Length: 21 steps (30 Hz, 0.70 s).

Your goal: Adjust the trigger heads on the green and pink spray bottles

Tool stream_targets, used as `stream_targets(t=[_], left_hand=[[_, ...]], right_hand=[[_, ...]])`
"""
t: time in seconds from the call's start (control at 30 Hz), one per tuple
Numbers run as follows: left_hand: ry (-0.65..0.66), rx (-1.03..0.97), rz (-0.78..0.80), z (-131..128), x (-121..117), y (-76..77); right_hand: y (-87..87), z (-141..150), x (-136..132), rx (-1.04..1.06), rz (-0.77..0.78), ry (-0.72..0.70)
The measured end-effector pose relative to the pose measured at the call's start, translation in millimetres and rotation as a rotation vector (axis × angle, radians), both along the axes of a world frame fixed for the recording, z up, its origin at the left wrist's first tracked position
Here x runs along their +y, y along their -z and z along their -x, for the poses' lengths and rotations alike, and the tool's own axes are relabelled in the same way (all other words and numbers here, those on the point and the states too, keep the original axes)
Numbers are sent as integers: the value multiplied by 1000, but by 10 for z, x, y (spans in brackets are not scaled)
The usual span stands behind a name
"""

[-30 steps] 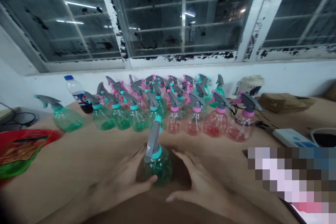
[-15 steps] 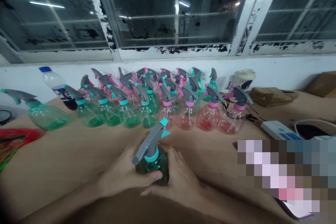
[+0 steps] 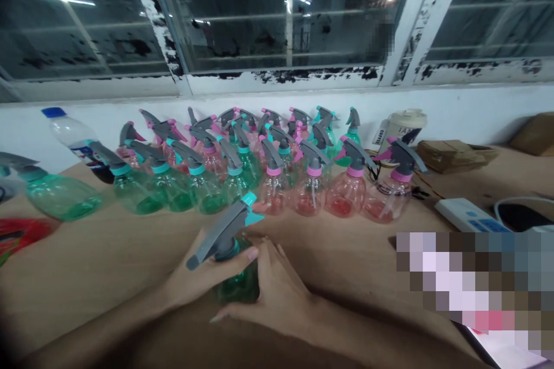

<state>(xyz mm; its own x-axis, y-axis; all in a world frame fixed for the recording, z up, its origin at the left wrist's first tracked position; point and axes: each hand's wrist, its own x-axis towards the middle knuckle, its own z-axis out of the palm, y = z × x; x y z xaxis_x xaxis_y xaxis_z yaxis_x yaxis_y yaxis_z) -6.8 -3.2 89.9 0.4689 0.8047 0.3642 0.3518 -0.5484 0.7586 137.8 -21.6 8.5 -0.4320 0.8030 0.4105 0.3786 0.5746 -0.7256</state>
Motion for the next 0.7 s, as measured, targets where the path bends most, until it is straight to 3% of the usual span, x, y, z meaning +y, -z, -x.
stream_targets(t=[0.2, 0.47, 0.7], left_hand=[[3, 6, 10, 40, -14, 23], [14, 24, -35, 77, 47, 65], [0, -27, -88, 48, 8, 121]], right_hand=[[27, -30, 19, 52, 13, -50], [-183, -198, 58, -44, 179, -161], [-245, -211, 22, -145, 218, -127]])
